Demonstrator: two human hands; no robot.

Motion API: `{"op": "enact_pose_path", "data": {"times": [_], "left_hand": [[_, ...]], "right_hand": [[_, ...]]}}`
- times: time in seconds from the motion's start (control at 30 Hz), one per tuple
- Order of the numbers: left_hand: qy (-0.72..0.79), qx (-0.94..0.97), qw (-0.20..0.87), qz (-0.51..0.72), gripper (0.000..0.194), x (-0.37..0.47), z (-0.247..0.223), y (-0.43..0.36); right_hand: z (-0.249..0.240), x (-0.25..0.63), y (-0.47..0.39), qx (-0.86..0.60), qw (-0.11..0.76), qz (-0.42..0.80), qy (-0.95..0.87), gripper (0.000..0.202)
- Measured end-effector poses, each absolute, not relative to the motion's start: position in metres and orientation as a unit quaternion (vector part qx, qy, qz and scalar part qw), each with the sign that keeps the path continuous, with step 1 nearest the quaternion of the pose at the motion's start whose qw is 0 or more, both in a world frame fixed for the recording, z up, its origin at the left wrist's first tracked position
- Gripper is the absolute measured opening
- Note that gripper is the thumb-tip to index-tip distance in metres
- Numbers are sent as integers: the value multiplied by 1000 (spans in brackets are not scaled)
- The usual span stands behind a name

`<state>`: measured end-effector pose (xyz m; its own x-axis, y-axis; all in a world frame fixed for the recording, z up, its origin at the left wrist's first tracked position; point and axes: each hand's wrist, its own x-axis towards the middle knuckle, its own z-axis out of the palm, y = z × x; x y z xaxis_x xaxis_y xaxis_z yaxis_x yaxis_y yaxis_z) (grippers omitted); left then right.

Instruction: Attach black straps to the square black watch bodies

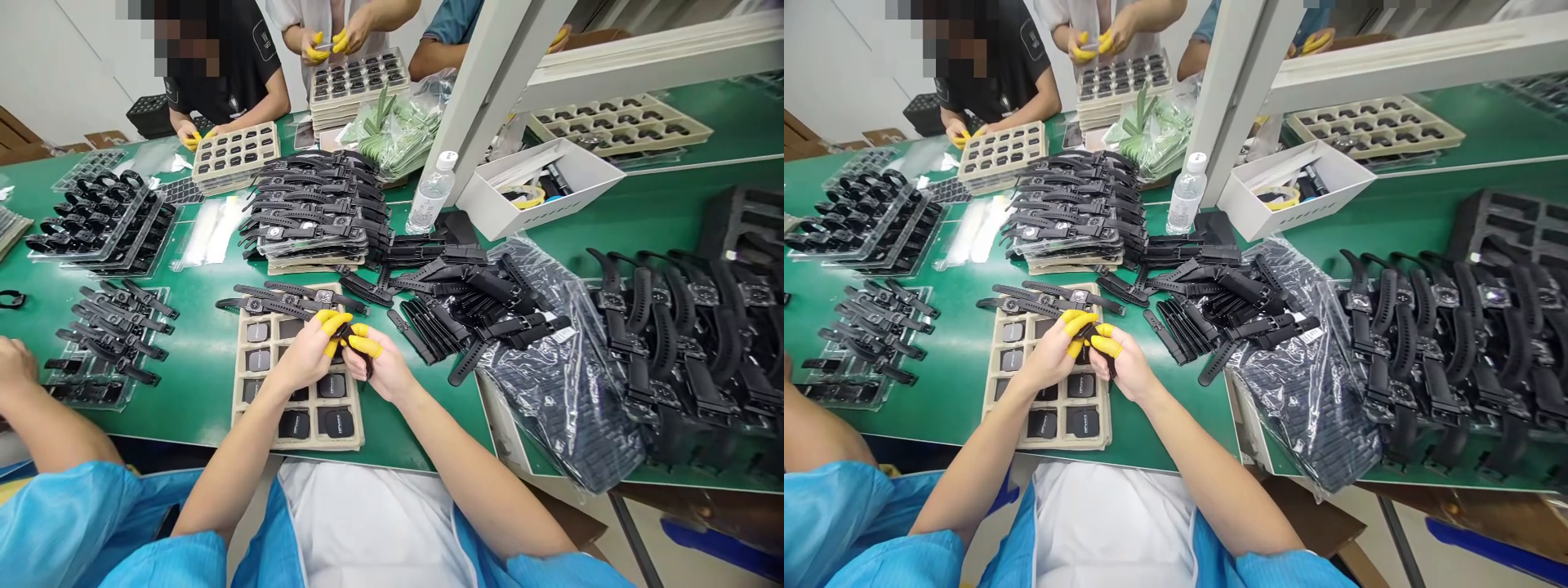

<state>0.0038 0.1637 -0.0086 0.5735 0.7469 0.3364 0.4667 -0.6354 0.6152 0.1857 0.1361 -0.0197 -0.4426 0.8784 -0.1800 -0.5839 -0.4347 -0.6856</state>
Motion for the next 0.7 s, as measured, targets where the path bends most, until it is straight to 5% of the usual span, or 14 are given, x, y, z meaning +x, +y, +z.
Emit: {"op": "enact_pose_path", "data": {"times": [0.37,0.7], "left_hand": [[347,890,184,234,40,-2,-6,164],[377,741,336,444,21,6,-5,165]], "right_hand": [[-24,191,141,-287,415,811,-297,31],[-29,193,142,-297,427,767,-376,39]]}}
